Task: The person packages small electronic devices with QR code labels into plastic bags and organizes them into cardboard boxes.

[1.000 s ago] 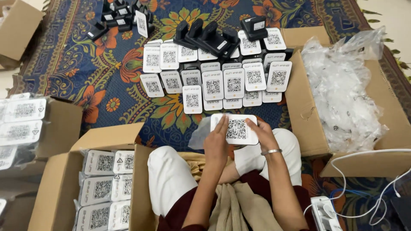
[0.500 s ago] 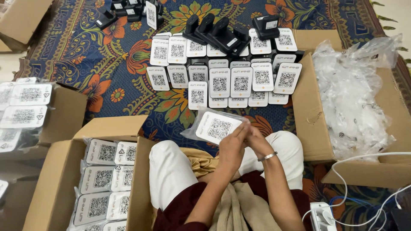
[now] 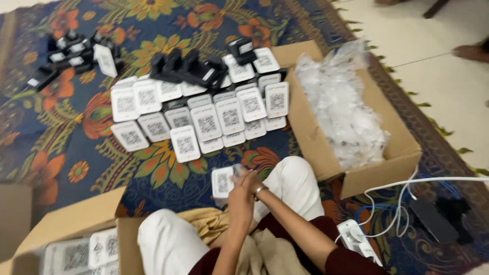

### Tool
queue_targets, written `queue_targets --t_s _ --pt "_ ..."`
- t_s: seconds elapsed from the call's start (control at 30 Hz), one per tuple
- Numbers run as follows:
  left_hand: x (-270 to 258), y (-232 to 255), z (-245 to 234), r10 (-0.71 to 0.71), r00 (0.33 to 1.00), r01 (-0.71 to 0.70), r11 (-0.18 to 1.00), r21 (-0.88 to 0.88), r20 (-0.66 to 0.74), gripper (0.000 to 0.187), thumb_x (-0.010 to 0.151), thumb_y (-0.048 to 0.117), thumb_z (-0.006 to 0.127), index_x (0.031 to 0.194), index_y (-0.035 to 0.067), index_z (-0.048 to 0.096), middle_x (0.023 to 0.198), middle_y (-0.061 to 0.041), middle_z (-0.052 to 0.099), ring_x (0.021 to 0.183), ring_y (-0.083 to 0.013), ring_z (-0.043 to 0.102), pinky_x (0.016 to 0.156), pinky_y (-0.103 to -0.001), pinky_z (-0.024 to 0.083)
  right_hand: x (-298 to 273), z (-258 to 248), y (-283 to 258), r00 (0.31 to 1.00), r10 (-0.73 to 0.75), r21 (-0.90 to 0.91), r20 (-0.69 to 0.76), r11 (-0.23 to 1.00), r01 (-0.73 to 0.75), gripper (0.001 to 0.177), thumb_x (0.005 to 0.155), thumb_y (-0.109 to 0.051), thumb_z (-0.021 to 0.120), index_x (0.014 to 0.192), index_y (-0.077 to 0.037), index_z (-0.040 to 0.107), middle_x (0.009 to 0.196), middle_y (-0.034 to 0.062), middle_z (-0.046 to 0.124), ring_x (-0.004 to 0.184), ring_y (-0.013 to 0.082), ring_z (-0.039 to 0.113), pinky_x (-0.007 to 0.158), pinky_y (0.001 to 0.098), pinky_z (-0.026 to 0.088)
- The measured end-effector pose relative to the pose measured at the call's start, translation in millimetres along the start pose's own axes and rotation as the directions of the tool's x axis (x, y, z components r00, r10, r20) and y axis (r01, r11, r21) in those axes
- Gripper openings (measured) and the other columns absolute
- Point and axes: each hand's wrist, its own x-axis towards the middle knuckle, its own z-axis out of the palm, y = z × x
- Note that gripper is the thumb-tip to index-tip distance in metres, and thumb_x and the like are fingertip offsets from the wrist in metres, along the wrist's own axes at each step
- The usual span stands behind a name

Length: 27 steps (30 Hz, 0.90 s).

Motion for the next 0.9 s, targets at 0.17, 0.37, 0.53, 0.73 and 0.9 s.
queue_targets --t_s 0.17,0.37,0.53,0.73,0.9 --pt "15.5 -32.6 10.8 0.155 0.988 -0.155 0.988 -0.024 0.004 0.055 0.079 -0.012 0.049 0.125 0.011 0.067 0.136 -0.012 0.063 0.117 -0.0404 0.065 0.095 -0.045 0.053 51.0 -66.7 -6.5 0.954 -0.027 -0.032 0.299 0.999 0.038 0.034 0.089 -0.039 0.06 0.119 -0.021 0.063 0.119 0.019 0.065 0.107 0.0337 0.061 0.09 0.0436 0.049" --pt "41.3 -55.0 -13.7 0.081 0.986 -0.097 0.989 0.113 0.144 0.052 0.08 -0.006 0.056 0.13 0.01 0.061 0.143 -0.015 0.055 0.115 -0.0419 0.063 0.095 -0.046 0.052 83.2 -92.3 9.6 0.792 -0.169 0.115 0.587 0.986 0.125 0.034 0.086 -0.039 0.057 0.099 -0.009 0.069 0.102 0.0145 0.069 0.101 0.0335 0.064 0.088 0.0486 0.05" --pt "73.7 -72.3 -38.9 -0.01 0.965 -0.109 0.894 0.436 0.262 0.055 0.079 -0.009 0.056 0.129 0.014 0.062 0.152 -0.014 0.049 0.123 -0.0401 0.056 0.101 -0.047 0.048 88.1 -212.9 -11.7 0.833 -0.161 0.392 0.53 0.917 -0.072 0.042 0.099 -0.038 0.048 0.098 -0.002 0.069 0.089 0.0184 0.07 0.084 0.0372 0.068 0.079 0.0494 0.053" --pt "104.8 -127.9 -20.1 0.059 0.791 -0.498 0.64 0.585 0.608 0.046 0.072 -0.003 0.066 0.113 0.017 0.076 0.152 -0.016 0.046 0.144 -0.0394 0.033 0.116 -0.061 0.026 74.7 -320.7 -64.0 0.696 -0.188 0.41 0.693 0.897 -0.165 0.059 0.107 -0.055 0.046 0.093 -0.002 0.068 0.087 0.0207 0.068 0.086 0.0358 0.067 0.085 0.0475 0.051" --pt "117.3 -170.9 -21.7 -0.004 0.769 -0.573 0.44 0.692 0.64 0.025 0.085 0.022 0.069 0.106 0.013 0.077 0.134 -0.019 0.058 0.139 -0.0395 0.041 0.115 -0.064 0.028 76.7 -345.5 -71.6 0.757 -0.111 -0.082 0.644 0.974 0.213 0.019 0.095 -0.023 0.064 0.111 -0.02 0.073 0.084 0.008 0.073 0.091 0.0263 0.07 0.122 0.0579 0.027"
